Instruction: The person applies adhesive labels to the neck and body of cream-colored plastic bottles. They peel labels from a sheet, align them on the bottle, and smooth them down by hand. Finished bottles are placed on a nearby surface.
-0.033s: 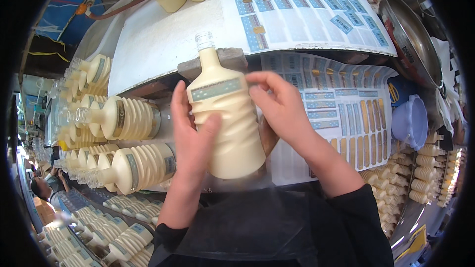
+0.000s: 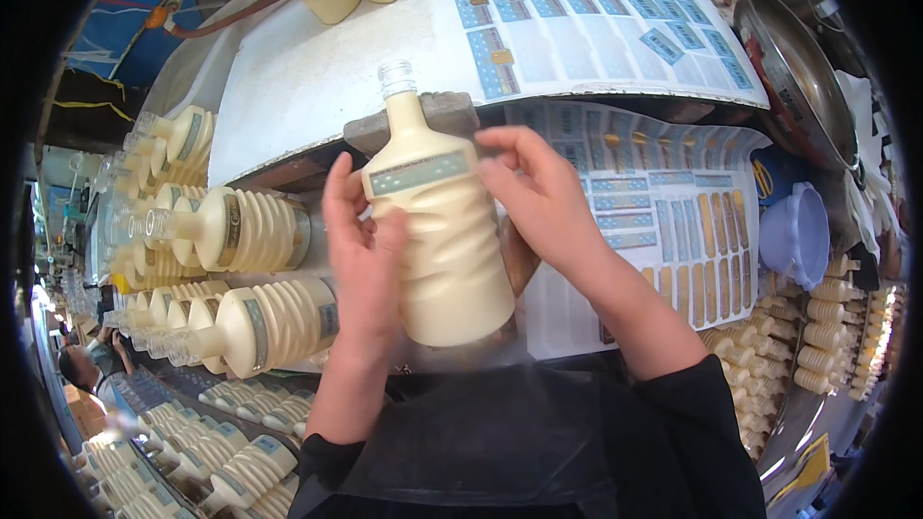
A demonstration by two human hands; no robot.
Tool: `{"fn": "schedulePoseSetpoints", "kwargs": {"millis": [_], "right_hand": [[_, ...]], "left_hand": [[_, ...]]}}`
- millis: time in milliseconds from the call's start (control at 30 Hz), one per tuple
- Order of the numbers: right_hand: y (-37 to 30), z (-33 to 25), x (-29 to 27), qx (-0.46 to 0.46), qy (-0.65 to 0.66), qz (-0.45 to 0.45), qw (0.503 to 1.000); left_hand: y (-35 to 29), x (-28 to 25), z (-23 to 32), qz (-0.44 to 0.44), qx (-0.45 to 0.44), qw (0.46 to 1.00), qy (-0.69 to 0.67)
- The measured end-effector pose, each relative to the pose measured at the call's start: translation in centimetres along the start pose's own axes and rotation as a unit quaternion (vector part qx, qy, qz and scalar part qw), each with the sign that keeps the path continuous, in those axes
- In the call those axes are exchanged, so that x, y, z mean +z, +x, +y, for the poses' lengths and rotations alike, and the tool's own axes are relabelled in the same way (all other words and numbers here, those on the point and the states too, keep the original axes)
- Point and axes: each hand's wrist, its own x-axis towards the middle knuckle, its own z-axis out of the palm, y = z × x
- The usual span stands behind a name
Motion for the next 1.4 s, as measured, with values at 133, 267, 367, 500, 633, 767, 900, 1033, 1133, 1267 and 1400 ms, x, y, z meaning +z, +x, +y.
{"fn": "schedulePoseSetpoints", "kwargs": {"millis": [133, 267, 367, 500, 633, 767, 900, 1033, 1133, 1267, 1400], "right_hand": [[1.5, -2.1, 0.5, 0.068, 0.058, -0.068, 0.994], [2.6, -0.8, 0.9, 0.069, 0.047, -0.085, 0.993], [2.6, -0.3, 0.7, 0.058, 0.042, -0.08, 0.994], [2.7, -0.2, 0.8, 0.054, 0.042, -0.082, 0.994], [2.7, -0.2, 0.8, 0.049, 0.042, -0.077, 0.995], [2.6, -0.2, 0.6, 0.055, 0.055, -0.083, 0.994], [2.4, -0.9, 0.4, 0.058, 0.053, -0.1, 0.992], [2.4, -0.2, 0.9, 0.046, 0.053, -0.07, 0.995], [2.3, -0.6, 1.0, 0.036, 0.042, -0.066, 0.996], [1.8, -1.6, 0.4, 0.072, 0.083, -0.076, 0.991], [1.3, -0.3, -0.6, 0.096, 0.088, -0.072, 0.989]], "left_hand": [[1.8, -0.8, -0.1, -0.021, -0.074, 0.969, -0.234], [2.3, 0.3, -0.2, 0.023, -0.063, 0.973, -0.219], [2.4, 0.3, -0.3, 0.016, -0.07, 0.972, -0.223], [2.3, 0.2, -0.2, 0.019, -0.074, 0.971, -0.226], [2.4, 0.2, -0.5, 0.016, -0.071, 0.97, -0.23], [2.6, 0.1, -0.5, 0.021, -0.093, 0.966, -0.239], [2.5, -0.4, -0.9, -0.013, -0.093, 0.957, -0.275], [2.3, -0.3, -0.9, -0.02, -0.066, 0.968, -0.24], [2.3, -0.7, -1.5, -0.014, -0.071, 0.962, -0.262], [1.9, -0.9, -1.6, 0.006, -0.095, 0.949, -0.299], [0.5, -0.8, -0.2, -0.038, -0.08, 0.97, -0.228]]}}
